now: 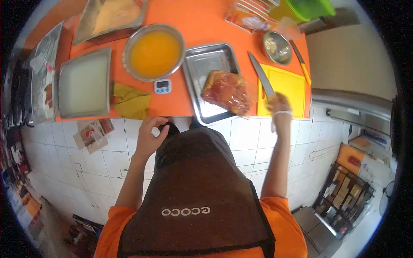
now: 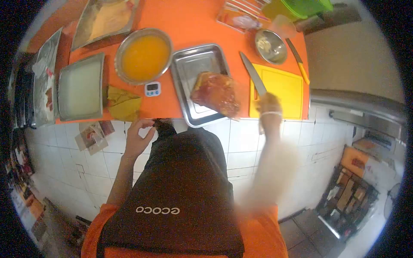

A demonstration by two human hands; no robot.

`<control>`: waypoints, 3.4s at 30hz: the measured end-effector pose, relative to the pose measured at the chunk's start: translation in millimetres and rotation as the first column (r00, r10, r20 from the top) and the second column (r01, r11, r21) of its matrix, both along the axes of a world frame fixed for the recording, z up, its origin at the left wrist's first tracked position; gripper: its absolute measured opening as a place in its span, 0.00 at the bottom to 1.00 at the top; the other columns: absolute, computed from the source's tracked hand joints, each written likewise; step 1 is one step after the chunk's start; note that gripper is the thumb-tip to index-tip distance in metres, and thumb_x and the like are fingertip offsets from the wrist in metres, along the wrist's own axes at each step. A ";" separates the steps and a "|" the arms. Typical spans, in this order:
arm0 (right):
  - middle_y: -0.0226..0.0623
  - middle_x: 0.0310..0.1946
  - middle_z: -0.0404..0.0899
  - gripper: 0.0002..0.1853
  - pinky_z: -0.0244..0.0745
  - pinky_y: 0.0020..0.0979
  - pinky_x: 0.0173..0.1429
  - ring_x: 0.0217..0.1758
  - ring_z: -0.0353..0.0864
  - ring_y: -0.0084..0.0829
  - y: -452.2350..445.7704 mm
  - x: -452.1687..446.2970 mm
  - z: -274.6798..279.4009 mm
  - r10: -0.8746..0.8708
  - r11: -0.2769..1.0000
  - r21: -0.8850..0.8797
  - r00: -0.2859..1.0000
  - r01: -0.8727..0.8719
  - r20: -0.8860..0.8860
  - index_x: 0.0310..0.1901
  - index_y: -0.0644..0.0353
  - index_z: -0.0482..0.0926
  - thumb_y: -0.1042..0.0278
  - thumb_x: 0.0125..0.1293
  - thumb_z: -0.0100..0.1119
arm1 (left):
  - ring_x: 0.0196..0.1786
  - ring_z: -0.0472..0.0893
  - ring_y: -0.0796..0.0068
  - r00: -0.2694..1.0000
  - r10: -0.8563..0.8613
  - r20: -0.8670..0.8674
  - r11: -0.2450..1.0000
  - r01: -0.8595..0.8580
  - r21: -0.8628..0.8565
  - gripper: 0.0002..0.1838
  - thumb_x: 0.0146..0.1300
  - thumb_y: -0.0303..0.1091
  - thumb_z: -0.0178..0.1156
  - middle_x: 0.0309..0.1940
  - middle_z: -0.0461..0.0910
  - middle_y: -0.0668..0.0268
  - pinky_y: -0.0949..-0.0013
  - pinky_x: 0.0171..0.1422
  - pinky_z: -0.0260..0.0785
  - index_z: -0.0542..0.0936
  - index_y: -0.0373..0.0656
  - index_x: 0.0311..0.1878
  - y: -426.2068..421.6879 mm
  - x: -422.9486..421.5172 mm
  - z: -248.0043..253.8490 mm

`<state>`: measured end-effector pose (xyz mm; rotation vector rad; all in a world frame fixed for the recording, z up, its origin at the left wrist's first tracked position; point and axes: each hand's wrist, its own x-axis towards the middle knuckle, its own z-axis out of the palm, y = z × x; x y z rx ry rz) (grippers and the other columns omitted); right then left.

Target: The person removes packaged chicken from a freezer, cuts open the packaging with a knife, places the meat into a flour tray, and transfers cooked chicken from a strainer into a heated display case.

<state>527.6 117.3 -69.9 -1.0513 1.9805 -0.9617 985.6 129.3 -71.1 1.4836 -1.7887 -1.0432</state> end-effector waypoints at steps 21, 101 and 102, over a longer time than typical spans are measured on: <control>0.37 0.43 0.79 0.14 0.77 0.31 0.54 0.46 0.80 0.33 -58.7 103.7 -22.0 0.370 0.927 -0.067 0.929 -0.370 -0.001 0.50 0.61 0.75 0.59 0.76 0.46 | 0.41 0.81 0.73 0.939 0.265 -0.221 0.944 -0.205 0.260 0.17 0.59 0.30 0.68 0.36 0.81 0.62 0.70 0.44 0.73 0.75 0.38 0.49 20.0 -116.5 -72.2; 0.40 0.39 0.82 0.28 0.78 0.35 0.42 0.38 0.83 0.35 -119.6 144.3 23.6 0.947 0.293 0.320 0.319 -0.901 0.030 0.60 0.58 0.70 0.75 0.55 0.61 | 0.43 0.81 0.71 0.901 0.352 -0.254 0.914 -0.272 0.303 0.17 0.61 0.31 0.66 0.37 0.80 0.61 0.67 0.50 0.73 0.73 0.39 0.50 29.7 -127.1 -97.3; 0.40 0.40 0.83 0.29 0.79 0.33 0.42 0.38 0.83 0.33 -120.8 138.1 26.4 0.915 0.323 0.332 0.382 -0.886 0.131 0.61 0.59 0.70 0.76 0.55 0.61 | 0.43 0.81 0.71 0.900 0.350 -0.259 0.913 -0.267 0.308 0.16 0.61 0.31 0.66 0.37 0.80 0.61 0.67 0.50 0.73 0.73 0.39 0.50 29.5 -127.3 -96.1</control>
